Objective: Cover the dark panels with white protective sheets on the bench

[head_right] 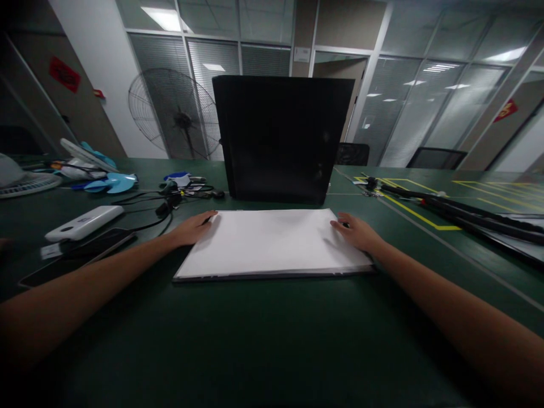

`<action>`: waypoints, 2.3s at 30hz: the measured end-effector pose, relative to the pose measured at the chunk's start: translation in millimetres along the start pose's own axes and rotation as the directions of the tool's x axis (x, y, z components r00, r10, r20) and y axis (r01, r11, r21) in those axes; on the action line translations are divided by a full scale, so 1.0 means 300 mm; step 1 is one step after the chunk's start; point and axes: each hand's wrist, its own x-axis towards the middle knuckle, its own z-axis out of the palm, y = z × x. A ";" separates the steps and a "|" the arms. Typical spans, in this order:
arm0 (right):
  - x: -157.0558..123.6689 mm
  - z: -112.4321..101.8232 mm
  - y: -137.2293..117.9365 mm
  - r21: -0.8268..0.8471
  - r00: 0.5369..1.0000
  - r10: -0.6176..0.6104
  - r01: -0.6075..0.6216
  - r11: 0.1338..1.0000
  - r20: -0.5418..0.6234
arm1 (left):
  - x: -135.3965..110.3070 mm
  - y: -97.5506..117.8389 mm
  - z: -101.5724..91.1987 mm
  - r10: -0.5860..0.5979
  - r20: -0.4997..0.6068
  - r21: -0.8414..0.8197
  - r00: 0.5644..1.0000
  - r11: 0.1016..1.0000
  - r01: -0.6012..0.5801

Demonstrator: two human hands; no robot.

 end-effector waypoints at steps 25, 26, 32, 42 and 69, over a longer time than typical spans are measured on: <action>-0.120 -0.061 -0.136 -0.106 0.869 -0.483 0.493 0.864 0.105 | 0.052 -0.018 -0.007 -0.076 0.053 0.042 0.996 0.996 0.074; -0.126 -0.061 -0.138 -0.064 0.838 -0.528 0.540 0.839 0.141 | 0.056 -0.021 -0.004 -0.086 0.052 0.057 0.995 0.995 0.083; -0.165 -0.068 -0.182 0.098 0.645 -0.705 0.714 0.693 0.295 | 0.061 -0.026 0.012 -0.128 0.072 0.072 0.989 0.990 0.122; -0.208 -0.066 -0.265 0.124 0.550 -0.769 0.782 0.611 0.326 | 0.077 -0.028 0.021 -0.140 0.081 0.057 0.987 0.989 0.136; -0.072 -0.072 -0.091 -0.083 0.991 0.133 -0.134 0.987 -0.026 | 0.039 0.007 0.014 -0.061 -0.059 0.106 0.996 0.992 0.067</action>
